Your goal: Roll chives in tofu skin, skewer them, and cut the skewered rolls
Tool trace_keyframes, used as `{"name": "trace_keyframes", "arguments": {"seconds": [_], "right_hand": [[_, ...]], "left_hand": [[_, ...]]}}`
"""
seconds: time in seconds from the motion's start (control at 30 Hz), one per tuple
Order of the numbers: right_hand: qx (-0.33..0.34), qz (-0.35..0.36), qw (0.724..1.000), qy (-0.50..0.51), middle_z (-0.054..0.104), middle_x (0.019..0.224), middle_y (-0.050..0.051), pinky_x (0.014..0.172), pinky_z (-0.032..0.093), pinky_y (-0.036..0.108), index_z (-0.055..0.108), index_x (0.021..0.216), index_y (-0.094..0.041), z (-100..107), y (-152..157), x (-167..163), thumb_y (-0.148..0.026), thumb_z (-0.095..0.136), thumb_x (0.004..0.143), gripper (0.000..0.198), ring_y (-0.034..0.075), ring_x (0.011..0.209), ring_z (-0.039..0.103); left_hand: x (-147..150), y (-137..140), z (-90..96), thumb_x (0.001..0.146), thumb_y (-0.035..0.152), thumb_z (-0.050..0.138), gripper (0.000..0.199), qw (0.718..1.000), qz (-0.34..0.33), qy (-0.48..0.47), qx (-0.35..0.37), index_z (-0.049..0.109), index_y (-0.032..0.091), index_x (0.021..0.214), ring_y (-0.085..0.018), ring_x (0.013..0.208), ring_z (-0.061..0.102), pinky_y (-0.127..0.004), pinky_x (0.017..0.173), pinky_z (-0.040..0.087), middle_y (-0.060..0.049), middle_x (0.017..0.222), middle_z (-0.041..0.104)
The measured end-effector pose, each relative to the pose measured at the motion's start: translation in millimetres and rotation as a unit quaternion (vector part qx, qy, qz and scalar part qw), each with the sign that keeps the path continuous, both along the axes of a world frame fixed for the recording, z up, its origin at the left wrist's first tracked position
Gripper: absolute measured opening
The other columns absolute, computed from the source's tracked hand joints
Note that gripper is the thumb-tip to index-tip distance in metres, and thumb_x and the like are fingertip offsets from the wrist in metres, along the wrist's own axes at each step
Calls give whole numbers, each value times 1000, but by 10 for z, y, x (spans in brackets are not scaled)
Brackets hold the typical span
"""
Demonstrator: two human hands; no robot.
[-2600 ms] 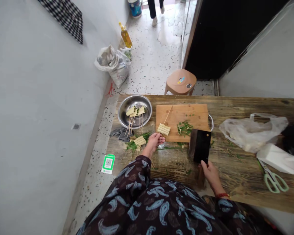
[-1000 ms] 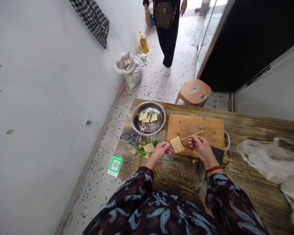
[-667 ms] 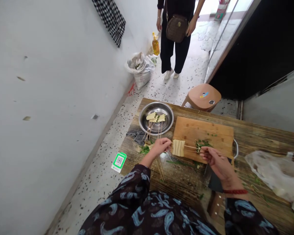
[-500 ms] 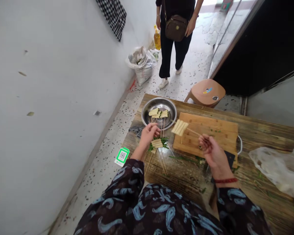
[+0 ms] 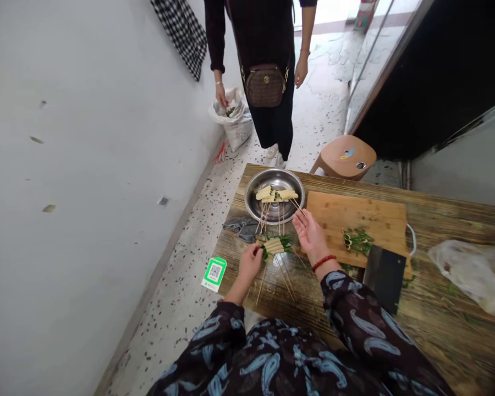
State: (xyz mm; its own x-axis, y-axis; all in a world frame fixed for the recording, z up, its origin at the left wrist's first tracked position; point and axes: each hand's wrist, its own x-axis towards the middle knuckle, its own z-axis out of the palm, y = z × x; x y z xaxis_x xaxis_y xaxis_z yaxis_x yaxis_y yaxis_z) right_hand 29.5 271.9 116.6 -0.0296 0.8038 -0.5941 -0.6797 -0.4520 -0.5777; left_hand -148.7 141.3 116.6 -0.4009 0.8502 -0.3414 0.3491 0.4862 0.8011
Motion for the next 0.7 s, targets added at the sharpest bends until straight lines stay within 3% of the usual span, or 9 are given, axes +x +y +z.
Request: {"name": "trace_keyframes", "arguments": {"seconds": [0.13, 0.23, 0.3, 0.37, 0.47, 0.57, 0.63, 0.7], "right_hand": [[-8, 30, 999, -22, 71, 95, 5, 70, 58, 26, 65, 100, -22, 13, -306, 218, -38, 68, 76, 29, 15, 83, 69], [-3, 74, 990, -119, 70, 103, 6, 67, 56, 26, 65, 104, -22, -43, -644, 702, -45, 69, 74, 38, 16, 84, 68], [1, 74, 968, -242, 68, 107, 8, 67, 55, 29, 63, 110, -21, -137, -923, 1151, -50, 66, 74, 46, 18, 85, 68], [-1, 71, 916, -395, 68, 108, 10, 70, 54, 33, 61, 115, -19, -253, -1244, 1643, -54, 62, 75, 52, 21, 86, 67], [1, 68, 817, -572, 66, 108, 14, 82, 50, 40, 58, 120, -15, -417, -1760, 2296, -55, 51, 81, 57, 24, 93, 63], [-15, 88, 721, -687, 63, 108, 18, 88, 45, 46, 57, 120, -11, -560, -2191, 2669, -57, 49, 79, 62, 28, 97, 59], [-25, 120, 690, -713, 62, 107, 19, 90, 43, 46, 57, 118, -10, -650, -2360, 2752, -58, 51, 77, 63, 29, 98, 57], [-23, 156, 692, -705, 61, 104, 17, 89, 43, 44, 58, 115, -11, -725, -2418, 2756, -55, 53, 76, 59, 28, 96, 57]], "left_hand": [[148, 127, -29, 72, 20, 65, 36, 983, -150, 106, -1, 60, 22, 108, -28, 120, 45, -43, 104, 31, -10, 123, 56], [200, 219, -69, 74, 16, 60, 52, 905, -319, 281, -27, 50, 21, 124, -29, 126, 38, -43, 105, 29, -12, 135, 47], [227, 260, -112, 73, 14, 58, 57, 869, -368, 328, -37, 46, 19, 129, -30, 123, 40, -42, 102, 31, -14, 133, 48], [256, 296, -159, 72, 13, 58, 61, 865, -376, 329, -42, 43, 16, 131, -32, 119, 44, -44, 98, 33, -17, 129, 50], [292, 356, -211, 73, 15, 58, 66, 847, -384, 361, -62, 38, 14, 136, -34, 112, 47, -45, 91, 37, -19, 124, 52], [286, 393, -217, 75, 20, 59, 64, 829, -394, 391, -69, 39, 18, 136, -33, 109, 50, -44, 90, 39, -15, 119, 55], [253, 375, -193, 75, 20, 58, 62, 834, -390, 387, -54, 40, 18, 134, -31, 107, 51, -44, 92, 40, -14, 118, 56], [222, 319, -155, 74, 16, 57, 63, 852, -380, 358, -22, 40, 17, 134, -29, 110, 51, -43, 95, 41, -13, 120, 54]]}}
